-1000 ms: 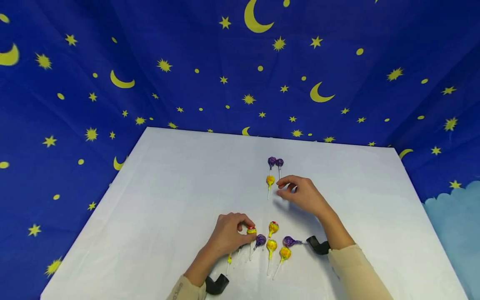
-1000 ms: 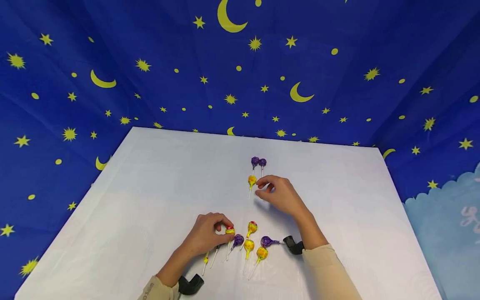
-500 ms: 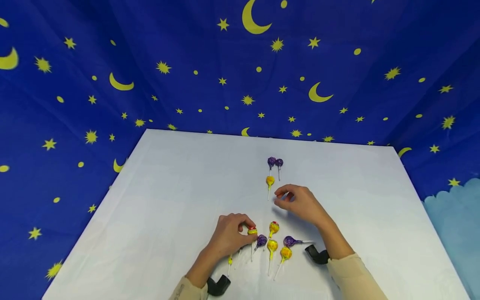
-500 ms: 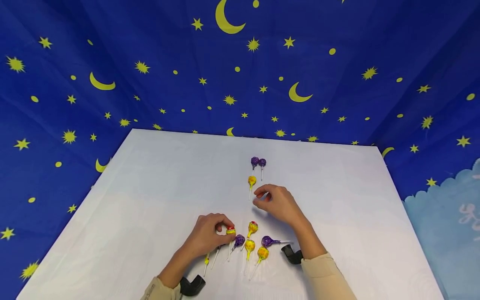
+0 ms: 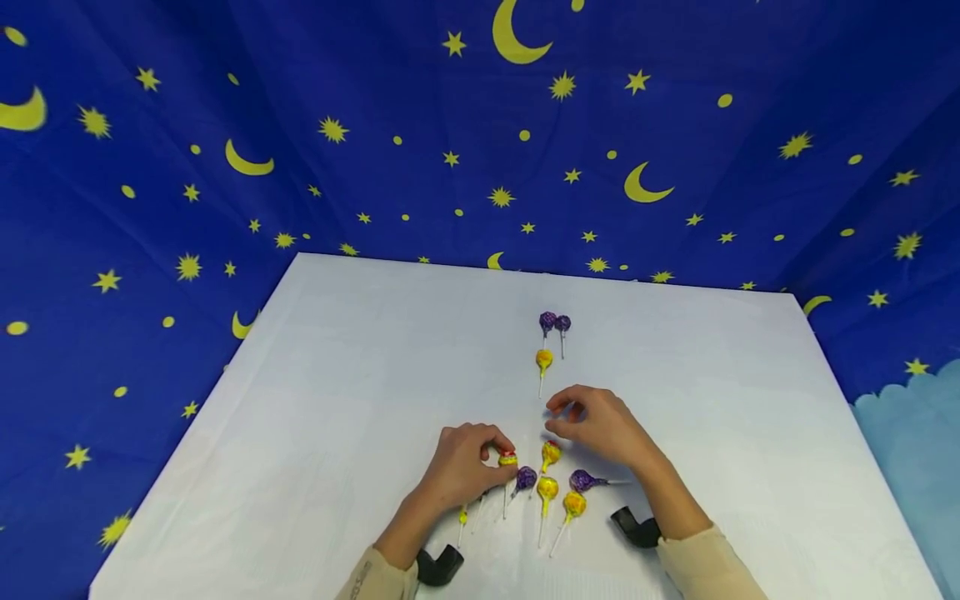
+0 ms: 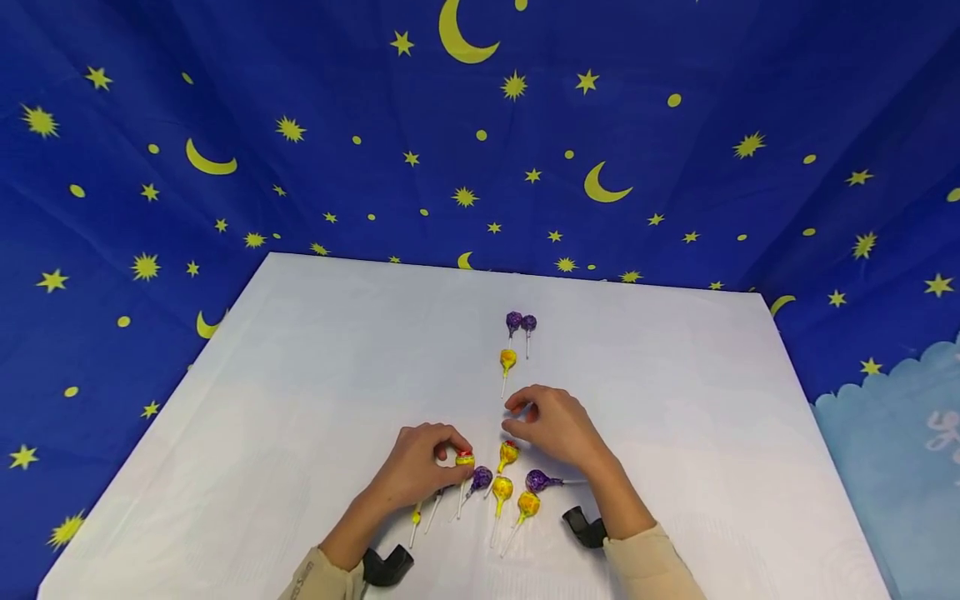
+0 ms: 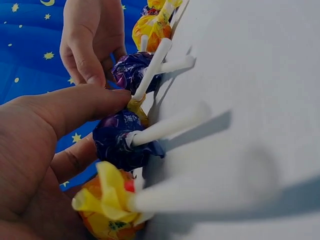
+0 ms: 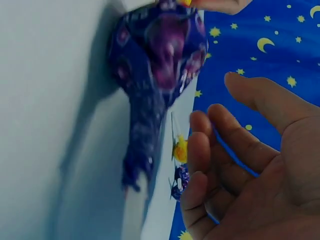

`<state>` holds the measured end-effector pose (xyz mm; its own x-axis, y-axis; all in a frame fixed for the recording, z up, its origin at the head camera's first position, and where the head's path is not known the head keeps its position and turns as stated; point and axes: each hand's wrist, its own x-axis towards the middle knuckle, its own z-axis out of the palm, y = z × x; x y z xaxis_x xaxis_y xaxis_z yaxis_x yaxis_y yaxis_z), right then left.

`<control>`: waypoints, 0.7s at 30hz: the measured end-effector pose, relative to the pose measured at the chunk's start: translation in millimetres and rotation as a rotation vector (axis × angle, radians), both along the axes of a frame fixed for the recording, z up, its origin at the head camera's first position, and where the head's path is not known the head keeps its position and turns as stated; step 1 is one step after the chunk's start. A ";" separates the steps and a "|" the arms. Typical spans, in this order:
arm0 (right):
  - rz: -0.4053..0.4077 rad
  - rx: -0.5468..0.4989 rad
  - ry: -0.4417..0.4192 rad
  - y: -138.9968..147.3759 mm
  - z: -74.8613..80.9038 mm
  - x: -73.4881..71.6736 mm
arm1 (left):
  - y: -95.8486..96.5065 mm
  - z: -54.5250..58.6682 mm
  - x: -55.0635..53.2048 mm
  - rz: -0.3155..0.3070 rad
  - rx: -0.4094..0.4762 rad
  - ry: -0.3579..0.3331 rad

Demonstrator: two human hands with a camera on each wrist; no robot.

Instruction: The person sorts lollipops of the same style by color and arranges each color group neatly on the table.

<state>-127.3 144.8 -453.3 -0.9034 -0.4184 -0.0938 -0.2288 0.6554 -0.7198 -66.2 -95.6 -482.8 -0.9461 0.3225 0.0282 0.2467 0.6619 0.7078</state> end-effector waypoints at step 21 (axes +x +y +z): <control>0.033 0.117 -0.019 -2.4 -6.0 24.7 | 1.1 -0.1 -0.9 0.004 -0.010 -0.002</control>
<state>-102.6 142.4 -459.3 -0.8871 -0.4329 -0.1605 -0.2385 0.7273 -0.6435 -67.1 -94.5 -482.9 -0.9476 0.3186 0.0228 0.2421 0.6698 0.7019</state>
